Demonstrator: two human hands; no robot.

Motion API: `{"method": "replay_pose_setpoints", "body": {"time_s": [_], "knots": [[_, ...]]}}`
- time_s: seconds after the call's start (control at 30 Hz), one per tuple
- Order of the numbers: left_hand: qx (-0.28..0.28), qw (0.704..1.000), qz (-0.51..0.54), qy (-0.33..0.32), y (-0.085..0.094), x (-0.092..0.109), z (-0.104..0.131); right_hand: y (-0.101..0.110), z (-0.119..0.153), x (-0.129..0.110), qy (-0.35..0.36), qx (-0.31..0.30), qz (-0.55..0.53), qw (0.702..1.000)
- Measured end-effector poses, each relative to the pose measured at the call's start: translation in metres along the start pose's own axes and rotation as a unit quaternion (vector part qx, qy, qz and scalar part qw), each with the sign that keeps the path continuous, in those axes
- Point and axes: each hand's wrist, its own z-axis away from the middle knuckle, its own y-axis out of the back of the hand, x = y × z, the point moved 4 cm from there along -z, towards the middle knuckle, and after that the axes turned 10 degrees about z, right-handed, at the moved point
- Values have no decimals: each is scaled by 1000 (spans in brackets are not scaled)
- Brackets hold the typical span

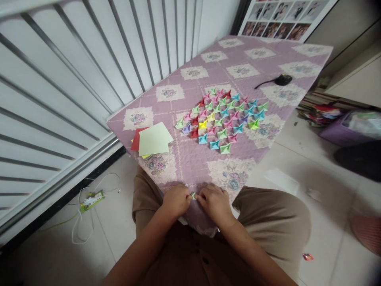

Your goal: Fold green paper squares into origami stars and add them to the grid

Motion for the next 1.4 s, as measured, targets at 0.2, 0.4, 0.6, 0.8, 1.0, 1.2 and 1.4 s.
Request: {"method": "replay_pose_setpoints", "body": {"time_s": [0.2,0.4,0.6,0.8,1.0,1.2,1.4], "knots": [[-73,997,-23,0,8,-2,-10,0,-2,0,-1,-16,5,1000],[-105,993,-54,-18,13,1,-18,-2,-2,1,3,-13,16,1000],[-118,991,-64,-15,14,4,-22,-3,-1,1,5,-11,21,1000],[-110,992,-61,-21,16,4,-17,0,-1,1,4,-27,-6,1000],[-108,993,-48,-31,14,-2,-18,5,-8,-1,-7,-64,-2,998],[-110,992,-45,-46,15,-2,-18,13,-18,-5,-17,-135,43,990],[-103,992,-45,-59,18,0,-14,17,-16,-13,-16,-123,62,990]]}}
